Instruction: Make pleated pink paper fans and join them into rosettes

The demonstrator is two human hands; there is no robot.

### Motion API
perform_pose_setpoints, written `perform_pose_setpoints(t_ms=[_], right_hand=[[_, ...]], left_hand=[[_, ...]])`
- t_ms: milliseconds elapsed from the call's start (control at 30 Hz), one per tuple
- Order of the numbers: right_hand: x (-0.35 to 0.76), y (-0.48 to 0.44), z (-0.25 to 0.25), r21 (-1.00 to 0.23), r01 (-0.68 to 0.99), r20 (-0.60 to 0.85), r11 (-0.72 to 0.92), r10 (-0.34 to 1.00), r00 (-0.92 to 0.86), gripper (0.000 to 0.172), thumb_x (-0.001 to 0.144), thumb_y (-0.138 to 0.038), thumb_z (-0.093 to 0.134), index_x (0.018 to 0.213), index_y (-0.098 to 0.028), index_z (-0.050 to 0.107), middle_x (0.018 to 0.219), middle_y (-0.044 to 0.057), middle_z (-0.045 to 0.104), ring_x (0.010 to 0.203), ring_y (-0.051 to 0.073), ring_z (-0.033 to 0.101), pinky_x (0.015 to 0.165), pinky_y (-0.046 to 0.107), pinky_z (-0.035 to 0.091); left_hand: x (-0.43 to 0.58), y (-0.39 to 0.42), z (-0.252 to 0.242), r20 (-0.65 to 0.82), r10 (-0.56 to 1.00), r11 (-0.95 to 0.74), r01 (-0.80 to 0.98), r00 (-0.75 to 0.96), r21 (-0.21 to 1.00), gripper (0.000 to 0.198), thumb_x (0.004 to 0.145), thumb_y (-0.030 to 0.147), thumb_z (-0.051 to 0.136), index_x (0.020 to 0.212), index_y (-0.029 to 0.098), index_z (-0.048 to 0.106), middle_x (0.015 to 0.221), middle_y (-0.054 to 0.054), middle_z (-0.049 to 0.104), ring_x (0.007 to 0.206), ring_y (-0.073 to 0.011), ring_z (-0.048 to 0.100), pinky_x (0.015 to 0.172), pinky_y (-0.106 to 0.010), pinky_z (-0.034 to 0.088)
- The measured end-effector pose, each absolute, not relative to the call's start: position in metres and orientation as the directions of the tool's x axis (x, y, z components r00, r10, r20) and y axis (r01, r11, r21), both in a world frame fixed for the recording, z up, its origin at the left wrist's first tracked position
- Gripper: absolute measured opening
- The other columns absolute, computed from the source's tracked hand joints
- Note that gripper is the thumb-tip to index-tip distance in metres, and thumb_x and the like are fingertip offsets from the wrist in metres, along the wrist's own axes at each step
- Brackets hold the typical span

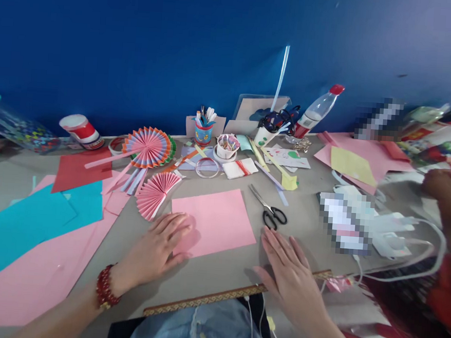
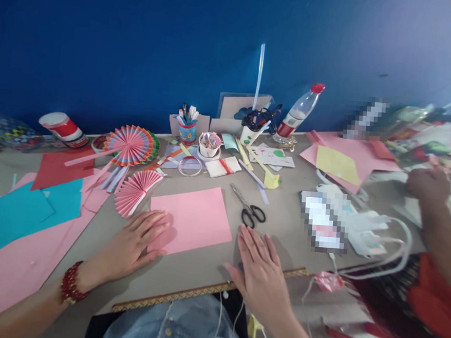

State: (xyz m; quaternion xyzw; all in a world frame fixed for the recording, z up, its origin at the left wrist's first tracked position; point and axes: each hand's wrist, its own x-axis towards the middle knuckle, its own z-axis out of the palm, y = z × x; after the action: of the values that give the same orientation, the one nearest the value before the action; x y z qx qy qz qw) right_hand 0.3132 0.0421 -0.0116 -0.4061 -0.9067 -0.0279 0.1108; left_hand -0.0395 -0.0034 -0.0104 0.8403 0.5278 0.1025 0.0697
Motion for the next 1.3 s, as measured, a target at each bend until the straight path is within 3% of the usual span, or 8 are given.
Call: perform_pose_setpoints(t_ms=[133,300,533,733,833,933,1100,1300], right_hand=[[0.278,0.056,-0.001,-0.139,0.704,0.249,0.697,0.713,-0.656,0.064,0.098,-0.039,0.044,0.155,-0.019,0.024,0.152,0.011,0.042,0.137,0.03,0.043,0.106,0.049,0.042],[0.23,0.093,-0.002,-0.129,0.557,0.175,0.82,0.572,-0.802,0.058,0.099,-0.036,0.043,0.151,-0.012,0.034,0.156,0.011,0.035,0.142,0.026,0.036,0.116,0.046,0.033],[0.229,0.129,-0.032,-0.03,0.706,0.198,0.707,0.697,-0.689,0.072,0.096,-0.056,0.045,0.143,-0.001,0.043,0.15,0.024,0.041,0.135,0.037,0.043,0.111,0.056,0.033],[0.258,0.148,-0.02,-0.135,0.72,0.305,0.68,0.72,-0.623,0.046,0.099,-0.038,0.043,0.135,-0.013,0.054,0.138,0.014,0.058,0.126,0.029,0.054,0.104,0.043,0.045],[0.286,0.17,-0.008,-0.17,0.835,0.36,0.524,0.821,-0.442,0.034,0.098,-0.031,0.042,0.114,-0.017,0.068,0.112,0.01,0.072,0.102,0.026,0.066,0.088,0.038,0.051],[0.31,0.194,-0.003,-0.163,0.917,0.339,0.365,0.893,-0.295,0.027,0.095,-0.028,0.045,0.102,-0.019,0.07,0.097,0.008,0.073,0.086,0.024,0.067,0.071,0.033,0.05],[0.313,0.229,-0.005,-0.08,0.941,0.292,0.327,0.911,-0.292,0.024,0.093,-0.031,0.05,0.105,-0.02,0.067,0.102,0.008,0.07,0.089,0.023,0.065,0.068,0.03,0.046],[0.298,0.246,-0.009,-0.033,0.945,0.243,0.325,0.92,-0.308,0.023,0.094,-0.028,0.046,0.096,-0.019,0.068,0.099,0.01,0.069,0.09,0.024,0.064,0.065,0.029,0.042]], left_hand=[[-0.04,-0.003,-0.009,0.085,0.897,-0.441,0.872,0.433,0.211,0.051,0.095,0.048,0.05,0.136,0.018,0.051,0.149,-0.014,0.043,0.138,-0.0312,0.036,0.114,-0.052,0.033],[-0.041,-0.004,-0.01,0.087,0.9,-0.437,0.879,0.428,0.192,0.05,0.095,0.049,0.051,0.135,0.019,0.052,0.147,-0.013,0.046,0.137,-0.0313,0.039,0.113,-0.053,0.034],[-0.041,-0.004,-0.009,0.102,0.894,-0.449,0.87,0.437,0.206,0.051,0.094,0.048,0.051,0.137,0.02,0.049,0.151,-0.011,0.041,0.14,-0.03,0.035,0.115,-0.05,0.033],[-0.043,-0.005,-0.01,0.134,0.9,-0.435,0.875,0.415,0.212,0.049,0.094,0.049,0.052,0.135,0.022,0.052,0.152,-0.012,0.039,0.141,-0.0329,0.032,0.112,-0.053,0.036],[-0.044,-0.005,-0.011,0.147,0.901,-0.431,0.879,0.408,0.201,0.05,0.093,0.05,0.052,0.136,0.024,0.051,0.155,-0.012,0.034,0.143,-0.0342,0.03,0.113,-0.056,0.033],[-0.045,-0.005,-0.013,0.15,0.904,-0.424,0.885,0.401,0.191,0.054,0.093,0.05,0.052,0.139,0.022,0.049,0.156,-0.012,0.034,0.143,-0.0338,0.03,0.114,-0.055,0.033],[-0.048,-0.003,-0.012,0.162,0.901,-0.43,0.882,0.404,0.194,0.06,0.091,0.051,0.053,0.142,0.021,0.046,0.153,-0.014,0.038,0.142,-0.0338,0.033,0.114,-0.054,0.033],[-0.05,-0.005,-0.006,0.174,0.917,-0.391,0.895,0.359,0.215,0.05,0.09,0.038,0.057,0.136,0.02,0.052,0.145,-0.014,0.048,0.136,-0.0317,0.041,0.114,-0.054,0.035]])
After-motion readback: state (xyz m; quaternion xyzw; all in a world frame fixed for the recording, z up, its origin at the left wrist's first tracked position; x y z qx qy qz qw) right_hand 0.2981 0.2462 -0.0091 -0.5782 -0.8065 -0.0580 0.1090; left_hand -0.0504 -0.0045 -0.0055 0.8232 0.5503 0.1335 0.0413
